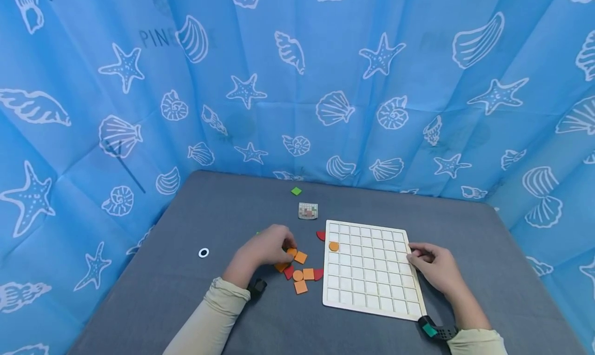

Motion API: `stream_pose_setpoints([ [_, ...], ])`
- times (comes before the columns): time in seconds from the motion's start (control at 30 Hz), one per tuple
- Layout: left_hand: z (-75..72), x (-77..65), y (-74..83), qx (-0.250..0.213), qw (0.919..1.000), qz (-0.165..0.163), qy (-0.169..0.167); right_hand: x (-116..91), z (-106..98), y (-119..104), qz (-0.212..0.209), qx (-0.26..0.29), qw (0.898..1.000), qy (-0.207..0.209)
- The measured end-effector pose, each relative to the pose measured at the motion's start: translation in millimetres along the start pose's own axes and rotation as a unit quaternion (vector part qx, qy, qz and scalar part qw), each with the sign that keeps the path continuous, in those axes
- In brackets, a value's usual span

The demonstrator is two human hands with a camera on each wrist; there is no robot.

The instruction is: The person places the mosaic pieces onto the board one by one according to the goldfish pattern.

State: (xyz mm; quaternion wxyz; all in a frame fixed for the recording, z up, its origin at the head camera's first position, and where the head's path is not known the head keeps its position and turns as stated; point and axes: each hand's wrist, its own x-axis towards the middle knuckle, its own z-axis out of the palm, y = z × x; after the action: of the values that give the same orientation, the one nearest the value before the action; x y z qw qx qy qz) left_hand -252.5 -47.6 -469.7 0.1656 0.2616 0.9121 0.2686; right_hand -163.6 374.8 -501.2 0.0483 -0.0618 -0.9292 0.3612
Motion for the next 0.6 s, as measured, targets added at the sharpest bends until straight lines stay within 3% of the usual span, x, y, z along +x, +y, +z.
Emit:
stream_pose_setpoints([
  [0.17,1.6,1.1,6.9,-0.010,0.9995,0.024,0.017,-1,-1,-1,0.001,0.004,1.000,-0.004],
  [0.37,8.8,6.2,30.0,-0.011,0.9975,0.065,0.025,-2,-3,-2,0.005,0.011,1.000,-0.012],
  [0.6,22.5,20.9,55.8,0.032,0.9954,0.088,0.020,-1,-2,-3,0.005,0.002,1.000,-0.001],
])
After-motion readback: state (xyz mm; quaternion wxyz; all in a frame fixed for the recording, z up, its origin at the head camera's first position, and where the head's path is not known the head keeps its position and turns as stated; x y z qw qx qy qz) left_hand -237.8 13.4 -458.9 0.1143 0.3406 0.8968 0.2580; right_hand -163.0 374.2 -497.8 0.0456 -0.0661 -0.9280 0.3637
